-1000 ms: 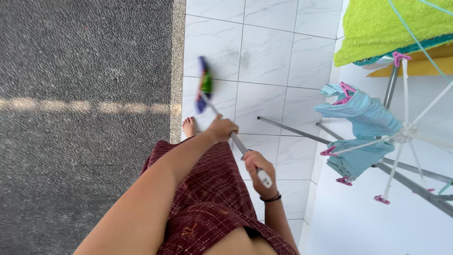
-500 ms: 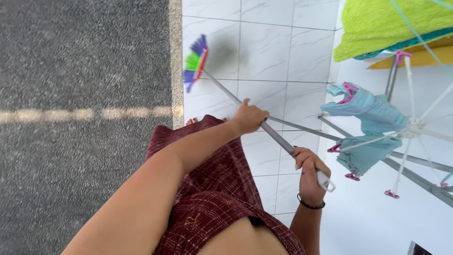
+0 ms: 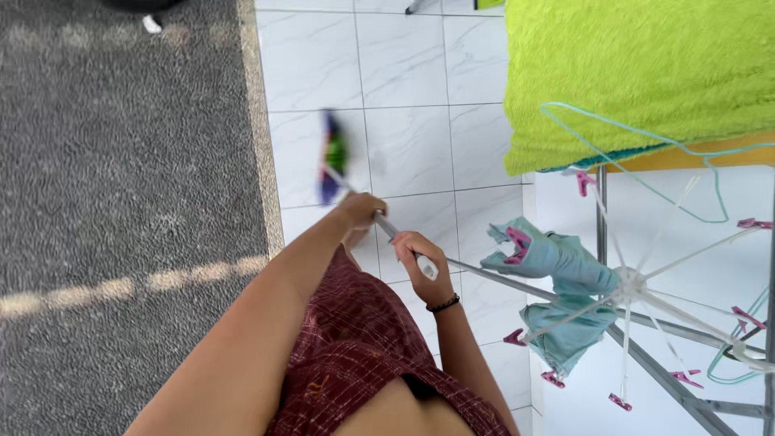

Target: The person sweeps a tiled floor with a long-handled broom, moving from an indoor room past a baby bouncer and storage shelves, then through a doorway to an outdoor tiled area with a scooter and drying rack, and back inside. The person continues sweeping around shoes, a doormat, and a potted plant.

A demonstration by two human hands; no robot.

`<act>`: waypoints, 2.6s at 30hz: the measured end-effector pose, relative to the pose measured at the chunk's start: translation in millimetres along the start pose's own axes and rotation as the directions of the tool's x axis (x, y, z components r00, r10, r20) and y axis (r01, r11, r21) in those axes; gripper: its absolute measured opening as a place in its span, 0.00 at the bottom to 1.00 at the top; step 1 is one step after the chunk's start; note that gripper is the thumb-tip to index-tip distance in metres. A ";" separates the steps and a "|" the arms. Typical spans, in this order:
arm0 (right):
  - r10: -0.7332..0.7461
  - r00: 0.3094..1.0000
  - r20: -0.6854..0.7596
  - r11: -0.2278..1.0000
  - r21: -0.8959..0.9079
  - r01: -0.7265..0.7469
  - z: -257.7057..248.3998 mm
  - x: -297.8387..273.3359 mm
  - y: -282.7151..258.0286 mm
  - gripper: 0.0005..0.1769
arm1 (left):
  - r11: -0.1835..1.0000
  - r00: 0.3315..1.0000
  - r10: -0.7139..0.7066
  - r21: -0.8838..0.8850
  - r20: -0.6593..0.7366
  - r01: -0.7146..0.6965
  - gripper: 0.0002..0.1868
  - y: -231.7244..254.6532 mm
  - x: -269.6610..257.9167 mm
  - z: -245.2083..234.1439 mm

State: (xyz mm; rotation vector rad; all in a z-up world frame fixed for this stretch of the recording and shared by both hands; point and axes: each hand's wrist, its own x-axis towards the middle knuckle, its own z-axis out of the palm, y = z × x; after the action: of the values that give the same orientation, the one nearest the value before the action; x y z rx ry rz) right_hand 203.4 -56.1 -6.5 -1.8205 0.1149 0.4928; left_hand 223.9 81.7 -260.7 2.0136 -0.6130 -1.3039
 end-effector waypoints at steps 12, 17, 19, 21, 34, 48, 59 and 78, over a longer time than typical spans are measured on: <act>-0.259 0.964 -0.064 0.829 -0.527 0.188 -116.3 32.3 -81.5 0.06 | 0.852 0.820 0.416 -0.147 -0.394 -0.503 0.06 151.0 117.1 -49.6; -0.036 0.999 -0.035 0.843 -0.537 0.012 -82.4 120.6 -32.0 0.12 | 0.912 0.915 0.369 -0.129 -0.162 -0.391 0.05 96.5 169.2 -80.3; -0.070 0.995 -0.073 0.947 -0.319 0.043 -73.0 140.7 -14.4 0.10 | 0.946 0.934 0.318 -0.013 -0.166 -0.324 0.06 54.7 154.8 -94.8; -0.051 0.995 -0.085 0.994 -0.102 0.043 -62.1 156.6 0.1 0.10 | 0.982 0.977 0.186 0.047 -0.101 -0.182 0.02 4.6 124.5 -121.8; -0.061 0.984 -0.166 0.994 -0.102 0.044 -88.2 213.0 -69.0 0.07 | 0.977 0.978 0.192 0.114 -0.082 -0.183 0.07 15.8 110.8 -263.3; 0.013 0.999 -0.043 0.999 0.052 -0.011 -72.4 376.4 -22.8 0.10 | 0.975 0.970 0.191 -0.088 -0.151 -0.205 0.10 -80.6 213.2 -312.6; 0.143 0.988 -0.049 0.986 -0.084 -0.147 -206.6 423.4 -75.9 0.05 | 0.954 0.965 0.242 -0.155 -0.099 -0.255 0.14 1.0 277.1 -389.8; 0.509 0.855 0.097 0.694 -0.633 -0.341 -192.4 486.5 30.3 0.10 | 0.873 0.829 0.474 0.037 -0.295 -0.486 0.11 -6.1 399.9 -317.7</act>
State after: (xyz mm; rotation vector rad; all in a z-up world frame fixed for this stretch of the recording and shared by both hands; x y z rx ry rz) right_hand 686.6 -162.4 -179.2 -2.3327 0.2252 1.2249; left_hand 673.8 -102.5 -417.5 1.8087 -0.8707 -0.6901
